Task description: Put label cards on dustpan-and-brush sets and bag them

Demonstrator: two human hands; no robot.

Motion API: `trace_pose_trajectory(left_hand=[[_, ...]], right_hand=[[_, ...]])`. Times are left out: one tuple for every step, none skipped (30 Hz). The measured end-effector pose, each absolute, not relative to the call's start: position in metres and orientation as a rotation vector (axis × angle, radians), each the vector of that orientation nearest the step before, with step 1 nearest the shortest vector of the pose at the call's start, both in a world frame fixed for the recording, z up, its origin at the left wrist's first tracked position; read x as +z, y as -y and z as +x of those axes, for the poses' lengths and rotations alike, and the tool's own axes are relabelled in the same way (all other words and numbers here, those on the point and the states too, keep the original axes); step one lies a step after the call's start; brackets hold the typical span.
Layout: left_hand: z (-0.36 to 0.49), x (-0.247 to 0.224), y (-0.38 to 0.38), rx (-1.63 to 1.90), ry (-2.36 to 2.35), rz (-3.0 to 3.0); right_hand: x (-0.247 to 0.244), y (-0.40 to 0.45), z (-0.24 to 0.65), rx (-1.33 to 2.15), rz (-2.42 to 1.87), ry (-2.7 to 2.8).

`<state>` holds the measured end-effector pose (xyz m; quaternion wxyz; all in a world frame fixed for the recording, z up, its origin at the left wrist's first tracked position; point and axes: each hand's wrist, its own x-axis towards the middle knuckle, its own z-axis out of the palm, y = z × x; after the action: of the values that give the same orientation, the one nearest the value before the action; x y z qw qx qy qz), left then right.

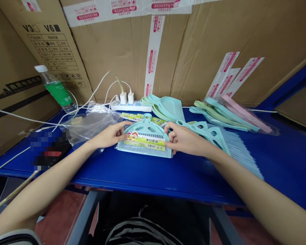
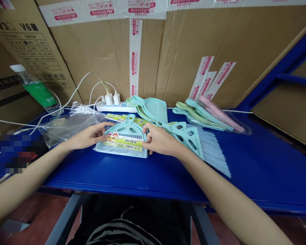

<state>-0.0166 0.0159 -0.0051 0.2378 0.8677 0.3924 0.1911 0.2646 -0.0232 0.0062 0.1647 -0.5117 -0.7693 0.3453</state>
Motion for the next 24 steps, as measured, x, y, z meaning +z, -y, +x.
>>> trace_pose_trajectory(left_hand=[[-0.017, -0.005, -0.017, 0.57, -1.048, 2.334], [-0.017, -0.004, -0.018, 0.614, -1.033, 2.283], [-0.017, -0.003, -0.018, 0.661, -1.023, 2.221], [-0.016, -0.002, -0.018, 0.713, -1.014, 2.146], [-0.016, 0.0, -0.017, 0.769, -1.004, 2.06], [-0.015, 0.002, -0.015, 0.821, -0.992, 1.97], [-0.014, 0.003, -0.013, 0.865, -0.978, 1.881], [-0.013, 0.005, -0.011, 0.895, -0.966, 1.801], [-0.011, 0.007, -0.008, 0.91, -0.959, 1.736], [-0.01, 0.008, -0.006, 0.918, -0.958, 1.688], [-0.009, 0.009, -0.003, 0.925, -0.955, 1.654], [-0.007, 0.01, -0.001, 0.935, -0.948, 1.636], [-0.006, 0.011, 0.001, 0.947, -0.934, 1.635], [-0.005, 0.012, 0.003, 0.956, -0.91, 1.655], [-0.004, 0.012, 0.005, 0.954, -0.874, 1.689], [-0.003, 0.013, 0.007, 0.942, -0.832, 1.732], [-0.003, 0.013, 0.009, 0.924, -0.788, 1.777], [-0.002, 0.014, 0.011, 0.91, -0.752, 1.82], [-0.001, 0.014, 0.013, 0.907, -0.727, 1.856], [0.0, 0.014, 0.015, 0.92, -0.715, 1.883], [0.002, 0.013, 0.017, 0.947, -0.715, 1.902], [0.003, 0.012, 0.019, 0.986, -0.72, 1.915], [0.005, 0.011, 0.021, 1.025, -0.726, 1.922], [0.007, 0.01, 0.022, 1.061, -0.73, 1.926]], right_hand=[[0.007, 0.023, 0.266, 0.999, -1.438, 2.172], [0.008, 0.022, 0.267, 1.014, -1.415, 2.151], [0.009, 0.022, 0.268, 1.03, -1.389, 2.129], [0.009, 0.021, 0.269, 1.048, -1.363, 2.106], [0.009, 0.02, 0.27, 1.066, -1.341, 2.082], [0.009, 0.019, 0.271, 1.084, -1.322, 2.061], [0.009, 0.019, 0.272, 1.097, -1.305, 2.041], [0.008, 0.018, 0.273, 1.1, -1.29, 2.024], [0.008, 0.017, 0.275, 1.09, -1.28, 2.009], [0.008, 0.016, 0.276, 1.064, -1.276, 1.995], [0.008, 0.015, 0.277, 1.025, -1.278, 1.985], [0.009, 0.014, 0.278, 0.978, -1.286, 1.977], [0.009, 0.012, 0.28, 0.932, -1.297, 1.971], [0.009, 0.011, 0.281, 0.891, -1.306, 1.968], [0.009, 0.009, 0.282, 0.858, -1.31, 1.966], [0.009, 0.007, 0.283, 0.832, -1.309, 1.96], [0.01, 0.006, 0.285, 0.811, -1.303, 1.948], [0.01, 0.004, 0.286, 0.795, -1.293, 1.933], [0.01, 0.003, 0.287, 0.782, -1.285, 1.917], [0.01, 0.002, 0.288, 0.775, -1.281, 1.895], [0.01, 0.001, 0.289, 0.778, -1.28, 1.865], [0.011, 0.0, 0.289, 0.795, -1.283, 1.825], [0.011, 0.0, 0.289, 0.831, -1.289, 1.772], [0.012, 0.0, 0.289, 0.888, -1.296, 1.7]])
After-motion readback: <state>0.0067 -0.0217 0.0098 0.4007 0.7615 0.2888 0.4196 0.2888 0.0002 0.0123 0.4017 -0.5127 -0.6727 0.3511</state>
